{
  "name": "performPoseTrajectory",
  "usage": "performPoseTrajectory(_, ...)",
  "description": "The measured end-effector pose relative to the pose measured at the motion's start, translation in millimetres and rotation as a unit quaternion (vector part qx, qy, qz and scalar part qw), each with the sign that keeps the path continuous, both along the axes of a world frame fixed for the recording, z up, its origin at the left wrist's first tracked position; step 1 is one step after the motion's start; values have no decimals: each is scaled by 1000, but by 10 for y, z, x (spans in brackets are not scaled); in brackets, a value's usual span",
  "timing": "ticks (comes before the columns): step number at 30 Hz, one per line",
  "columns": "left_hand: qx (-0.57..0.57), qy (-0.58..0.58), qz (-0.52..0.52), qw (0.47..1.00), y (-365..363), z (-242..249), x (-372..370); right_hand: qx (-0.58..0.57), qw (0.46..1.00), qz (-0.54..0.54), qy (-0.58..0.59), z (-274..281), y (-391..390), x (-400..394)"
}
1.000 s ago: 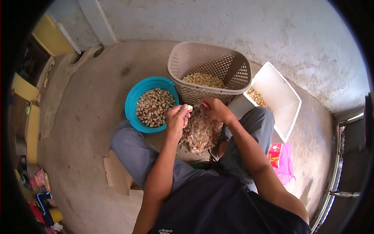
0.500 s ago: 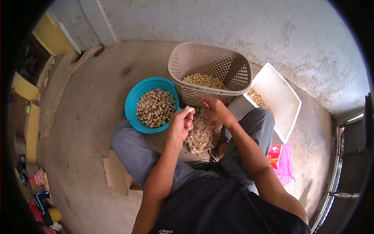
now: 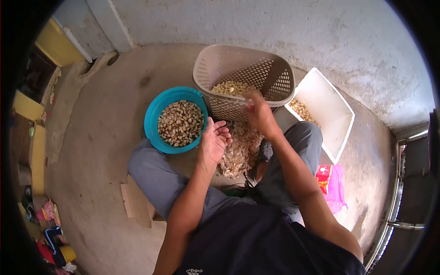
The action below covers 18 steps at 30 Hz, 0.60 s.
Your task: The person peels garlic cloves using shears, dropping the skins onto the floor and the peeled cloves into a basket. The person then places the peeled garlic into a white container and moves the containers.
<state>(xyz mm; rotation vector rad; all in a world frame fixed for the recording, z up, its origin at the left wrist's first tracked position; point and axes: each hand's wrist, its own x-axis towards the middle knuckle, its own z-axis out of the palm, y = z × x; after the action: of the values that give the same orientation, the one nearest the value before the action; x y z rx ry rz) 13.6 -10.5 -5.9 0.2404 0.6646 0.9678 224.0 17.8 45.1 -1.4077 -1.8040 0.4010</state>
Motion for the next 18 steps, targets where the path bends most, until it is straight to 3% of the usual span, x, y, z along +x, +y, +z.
performPoseTrajectory(1, 5, -9, 7, 1000, 6, -43, 9, -82, 994, 45, -50, 60, -131, -57)
performPoseTrajectory(2, 10, -16, 14, 1000, 7, -90, 30, -59, 988, 142, 20, 91, -248, -188)
performPoseTrajectory(3, 14, -22, 18, 999, 6, -112, 45, -70, 971, 228, 19, 20, -300, -249)
performPoseTrajectory(7, 7, -2, 33, 999, -14, -66, 77, -90, 977, 182, -71, 52, -434, -396)
performPoseTrajectory(12, 66, -35, -18, 997, 3, -173, 7, -109, 978, 174, -34, 12, -335, -337)
performPoseTrajectory(15, 100, 94, -28, 990, -96, 188, 67, -145, 980, 139, 2, -92, -253, -224)
performPoseTrajectory(18, 121, 167, -26, 978, -90, 159, 53, -165, 977, 122, 58, -61, -225, -175)
